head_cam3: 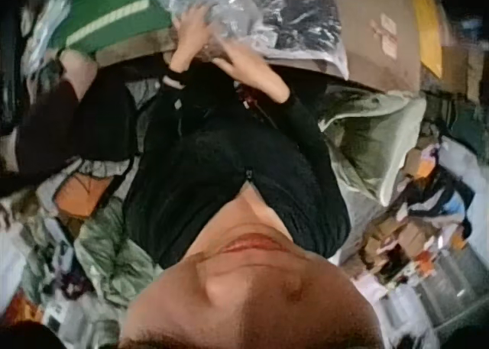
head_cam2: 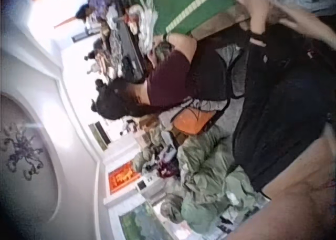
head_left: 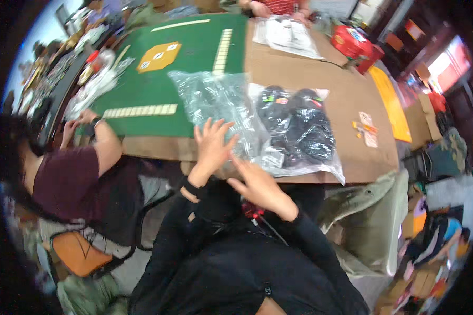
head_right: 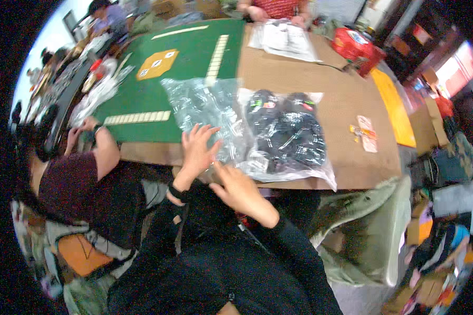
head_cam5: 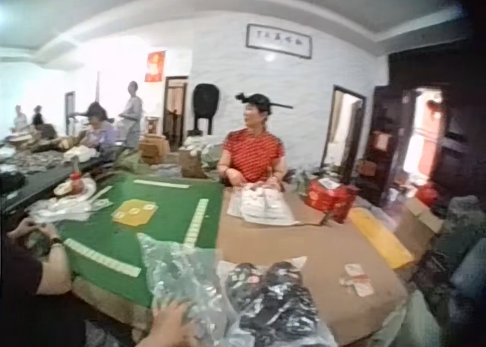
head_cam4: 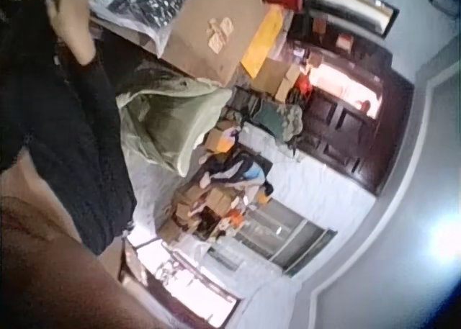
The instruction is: Packing clogs into plastic shipping bags.
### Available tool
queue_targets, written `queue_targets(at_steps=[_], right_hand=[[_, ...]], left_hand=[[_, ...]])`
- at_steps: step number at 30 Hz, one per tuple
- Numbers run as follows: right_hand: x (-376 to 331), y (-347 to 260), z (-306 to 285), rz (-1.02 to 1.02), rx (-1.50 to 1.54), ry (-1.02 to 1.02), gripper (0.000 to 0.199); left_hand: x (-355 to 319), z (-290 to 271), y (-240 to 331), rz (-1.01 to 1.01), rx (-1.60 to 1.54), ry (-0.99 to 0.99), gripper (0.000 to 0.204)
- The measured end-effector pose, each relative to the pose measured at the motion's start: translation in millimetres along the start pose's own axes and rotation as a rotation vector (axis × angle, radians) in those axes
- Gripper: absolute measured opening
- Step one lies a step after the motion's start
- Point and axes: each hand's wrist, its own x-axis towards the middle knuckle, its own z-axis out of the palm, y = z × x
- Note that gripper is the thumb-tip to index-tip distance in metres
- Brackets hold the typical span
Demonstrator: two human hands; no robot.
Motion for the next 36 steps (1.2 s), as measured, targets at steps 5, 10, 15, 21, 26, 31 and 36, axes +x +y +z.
queue_targets(at_steps=[5,10,15,21,26,31,36], right_hand=[[-13.5,1.4,-13.9,0.060,0.101,-0.019,0.035],[-60.2,33.3,-30.0,0.373,0.162,0.197,0.032],[-96.9,57.8,-31.3,0.735,0.735,0.311,0.040],[-88.2,78.9,-27.3,0.878,0.920,0.338,0.058],[-64.0,88.4,-13.7,0.910,1.118,0.113,0.067],[-48.8,96.1,22.9,0.880,1.475,0.262,0.050],[-43.7,81.8,33.2,0.776,1.280,0.622,0.033]], left_hand=[[-3.0,-13.9,8.5,-0.017,0.392,0.020,0.045],[-16.5,-21.5,-4.5,-0.029,0.474,0.020,0.052],[-37.6,-3.2,-7.5,0.003,0.344,-0.113,0.059],[-60.3,36.5,-12.6,0.135,0.306,-0.187,0.062],[-63.1,45.8,-14.3,0.191,0.268,-0.145,0.059],[-68.4,46.1,-16.0,0.162,0.266,-0.150,0.059],[-74.9,41.7,-16.3,0.162,0.301,-0.096,0.059]])
